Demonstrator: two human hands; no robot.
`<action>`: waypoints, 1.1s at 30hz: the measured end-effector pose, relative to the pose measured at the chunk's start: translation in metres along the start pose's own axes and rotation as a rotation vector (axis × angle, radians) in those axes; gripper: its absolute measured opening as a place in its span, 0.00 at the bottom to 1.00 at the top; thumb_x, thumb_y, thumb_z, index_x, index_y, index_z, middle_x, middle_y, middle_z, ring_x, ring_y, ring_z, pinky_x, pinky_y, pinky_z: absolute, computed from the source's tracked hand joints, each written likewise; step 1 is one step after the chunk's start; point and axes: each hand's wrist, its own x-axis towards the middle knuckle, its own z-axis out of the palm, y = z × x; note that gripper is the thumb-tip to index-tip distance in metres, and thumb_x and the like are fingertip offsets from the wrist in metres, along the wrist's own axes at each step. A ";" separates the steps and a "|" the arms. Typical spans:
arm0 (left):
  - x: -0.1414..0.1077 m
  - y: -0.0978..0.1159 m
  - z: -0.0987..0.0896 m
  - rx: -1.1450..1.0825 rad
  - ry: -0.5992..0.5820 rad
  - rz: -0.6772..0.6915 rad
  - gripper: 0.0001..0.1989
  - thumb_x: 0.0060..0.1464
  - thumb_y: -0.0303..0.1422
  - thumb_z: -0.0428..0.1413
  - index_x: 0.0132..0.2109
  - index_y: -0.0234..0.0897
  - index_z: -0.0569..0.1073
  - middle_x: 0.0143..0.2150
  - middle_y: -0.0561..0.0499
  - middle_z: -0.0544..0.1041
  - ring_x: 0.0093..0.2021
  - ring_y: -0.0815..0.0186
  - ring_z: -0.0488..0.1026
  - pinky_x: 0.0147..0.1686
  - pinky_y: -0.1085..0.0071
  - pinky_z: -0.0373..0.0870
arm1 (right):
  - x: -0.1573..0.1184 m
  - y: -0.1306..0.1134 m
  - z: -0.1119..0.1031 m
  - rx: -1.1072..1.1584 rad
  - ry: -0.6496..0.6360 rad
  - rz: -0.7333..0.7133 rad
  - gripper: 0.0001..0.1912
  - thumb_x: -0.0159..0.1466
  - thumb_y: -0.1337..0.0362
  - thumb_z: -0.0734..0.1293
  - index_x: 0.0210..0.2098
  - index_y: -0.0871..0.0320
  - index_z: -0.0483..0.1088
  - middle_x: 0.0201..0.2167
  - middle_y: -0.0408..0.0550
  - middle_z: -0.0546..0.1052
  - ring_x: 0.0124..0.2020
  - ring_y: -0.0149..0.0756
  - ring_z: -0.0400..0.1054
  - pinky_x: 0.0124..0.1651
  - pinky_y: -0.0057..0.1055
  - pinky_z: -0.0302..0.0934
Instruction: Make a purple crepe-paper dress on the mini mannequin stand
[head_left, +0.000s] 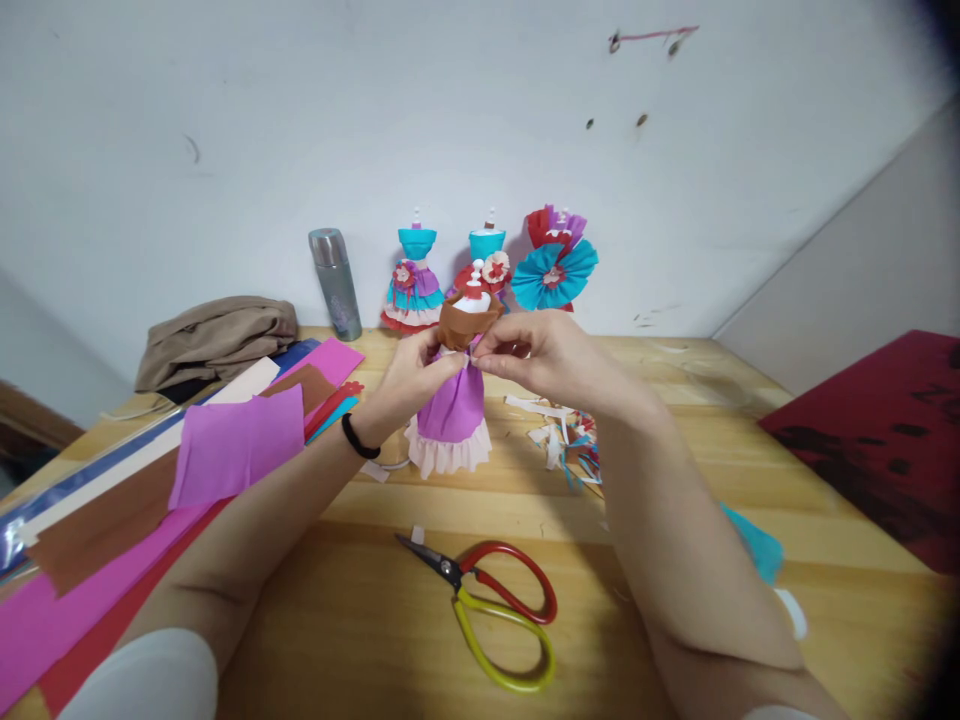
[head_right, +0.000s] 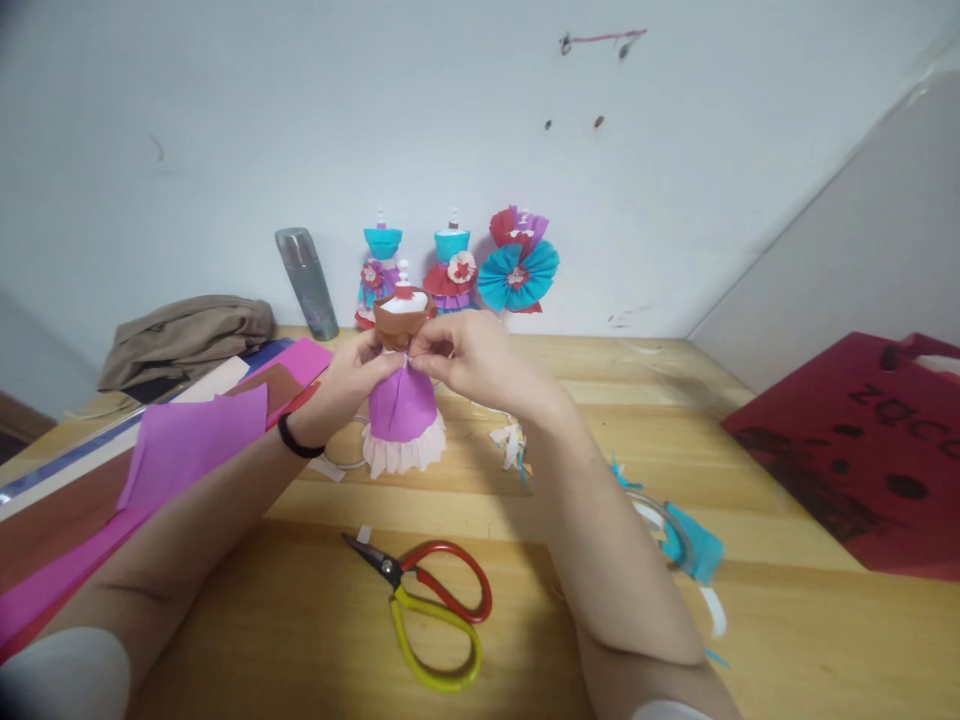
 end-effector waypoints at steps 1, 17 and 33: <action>0.000 0.000 0.000 -0.005 -0.002 0.005 0.10 0.49 0.33 0.57 0.38 0.33 0.76 0.38 0.47 0.80 0.41 0.60 0.74 0.43 0.65 0.69 | 0.001 0.000 0.001 0.006 -0.003 0.003 0.10 0.61 0.58 0.67 0.27 0.56 0.73 0.25 0.45 0.75 0.27 0.34 0.66 0.30 0.32 0.57; 0.002 -0.005 -0.006 -0.096 -0.051 -0.018 0.13 0.49 0.34 0.62 0.42 0.33 0.76 0.43 0.45 0.80 0.45 0.59 0.75 0.48 0.64 0.69 | -0.001 -0.001 -0.001 0.030 0.069 0.064 0.13 0.61 0.58 0.70 0.24 0.57 0.70 0.21 0.43 0.72 0.25 0.31 0.66 0.27 0.31 0.56; 0.005 -0.013 -0.008 -0.146 -0.105 0.016 0.22 0.48 0.41 0.67 0.47 0.33 0.76 0.47 0.42 0.81 0.48 0.57 0.77 0.48 0.63 0.73 | 0.005 0.001 0.005 0.163 0.005 0.112 0.13 0.55 0.56 0.67 0.22 0.56 0.63 0.20 0.41 0.62 0.23 0.29 0.53 0.27 0.30 0.48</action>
